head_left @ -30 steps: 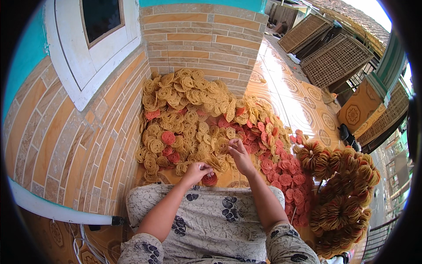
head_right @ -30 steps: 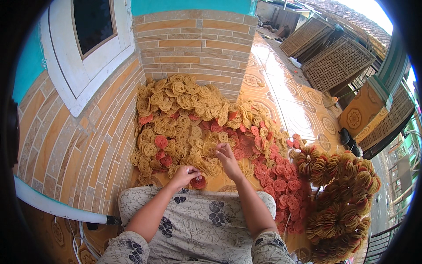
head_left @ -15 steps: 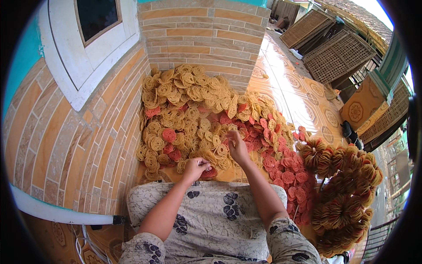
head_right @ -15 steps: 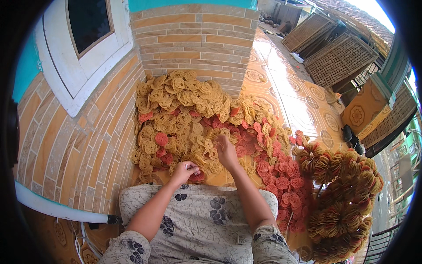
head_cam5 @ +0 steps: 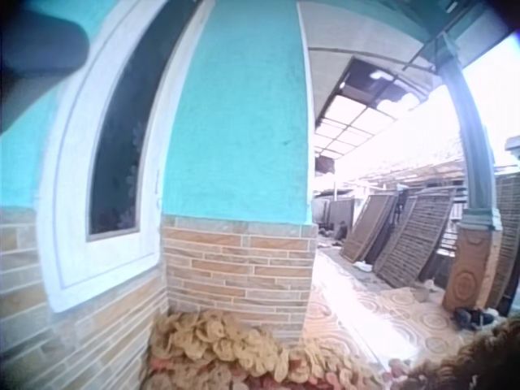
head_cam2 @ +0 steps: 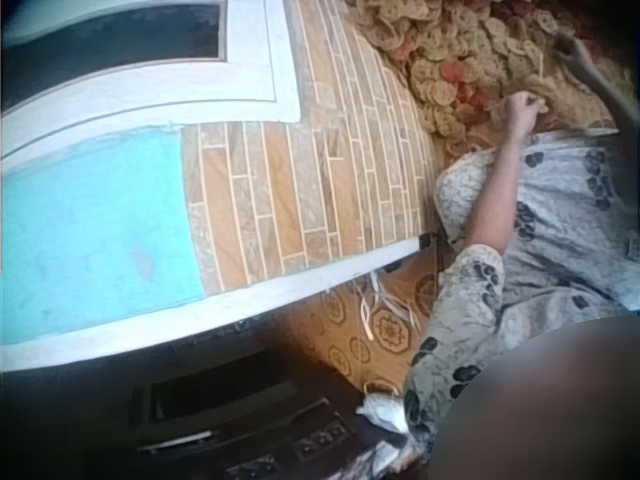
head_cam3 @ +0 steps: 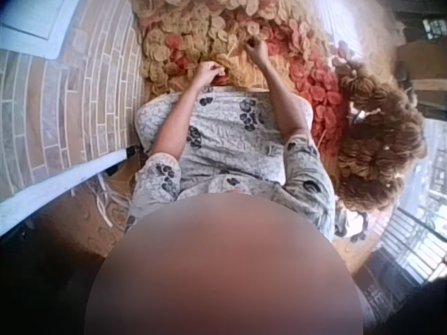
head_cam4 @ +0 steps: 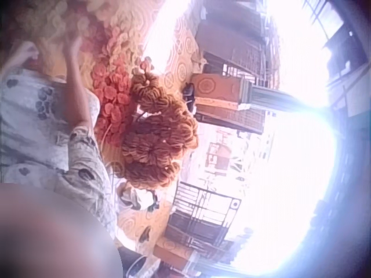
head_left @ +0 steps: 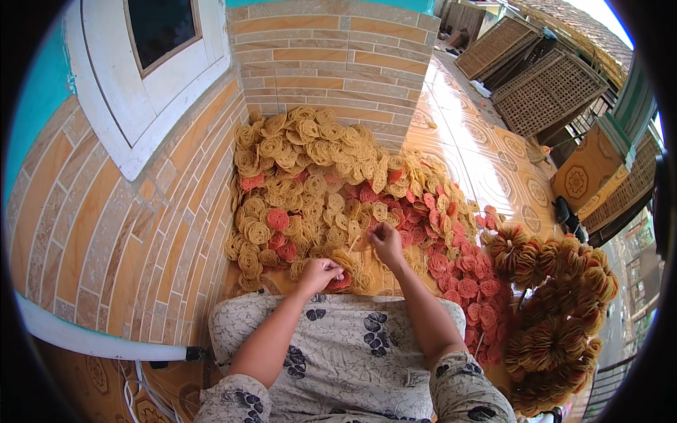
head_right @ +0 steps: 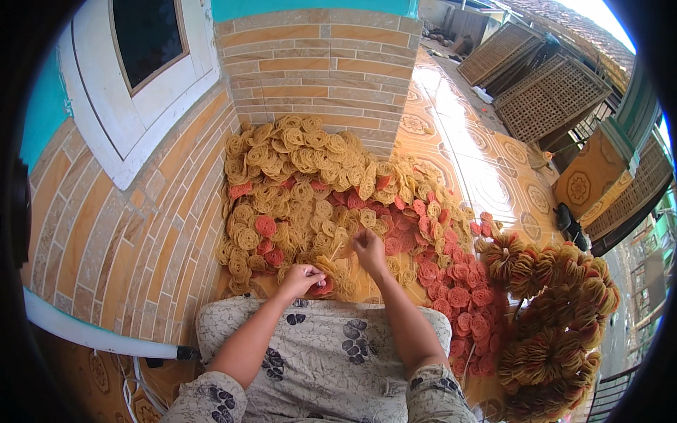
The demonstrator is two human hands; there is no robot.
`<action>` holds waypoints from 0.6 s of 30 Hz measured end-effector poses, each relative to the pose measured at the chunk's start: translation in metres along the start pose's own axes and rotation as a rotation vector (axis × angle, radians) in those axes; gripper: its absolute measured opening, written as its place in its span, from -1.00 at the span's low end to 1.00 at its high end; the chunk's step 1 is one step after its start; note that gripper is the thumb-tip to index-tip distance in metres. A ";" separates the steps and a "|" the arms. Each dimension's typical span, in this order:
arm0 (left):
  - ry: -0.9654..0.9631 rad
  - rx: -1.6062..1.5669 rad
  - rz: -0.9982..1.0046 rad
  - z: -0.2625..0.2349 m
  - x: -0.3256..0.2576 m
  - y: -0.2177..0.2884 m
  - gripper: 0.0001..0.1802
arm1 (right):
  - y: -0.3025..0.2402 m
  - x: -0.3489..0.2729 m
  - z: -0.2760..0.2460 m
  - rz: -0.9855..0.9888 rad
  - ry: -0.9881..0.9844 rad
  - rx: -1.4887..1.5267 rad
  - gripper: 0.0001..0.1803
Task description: The person sits on a tiled floor and assembles small circular woven florets onto thin sticks. They pick up florets from piles of yellow and red pieces, thread them onto sticks, and place the completed units into a growing bundle. The person also handles a white ribbon, folding and tying it during the process.
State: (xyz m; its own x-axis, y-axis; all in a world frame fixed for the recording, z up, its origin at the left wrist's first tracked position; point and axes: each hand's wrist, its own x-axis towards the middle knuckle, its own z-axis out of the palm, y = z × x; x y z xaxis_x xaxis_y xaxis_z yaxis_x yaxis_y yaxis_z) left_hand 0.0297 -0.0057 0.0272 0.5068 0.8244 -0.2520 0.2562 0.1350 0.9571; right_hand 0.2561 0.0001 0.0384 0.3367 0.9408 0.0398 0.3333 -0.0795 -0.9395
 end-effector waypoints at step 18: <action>0.193 -0.052 0.038 -0.007 0.002 -0.007 -0.84 | 0.024 0.041 0.050 -0.396 0.138 -0.316 -0.76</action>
State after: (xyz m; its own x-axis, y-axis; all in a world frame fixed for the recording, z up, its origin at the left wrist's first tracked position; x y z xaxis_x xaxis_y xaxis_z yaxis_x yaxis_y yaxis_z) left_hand 0.0231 -0.0012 0.0212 0.3464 0.9190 -0.1883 0.1944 0.1260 0.9728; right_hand 0.2340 0.0529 0.0005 0.2370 0.8684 0.4355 0.7007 0.1577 -0.6958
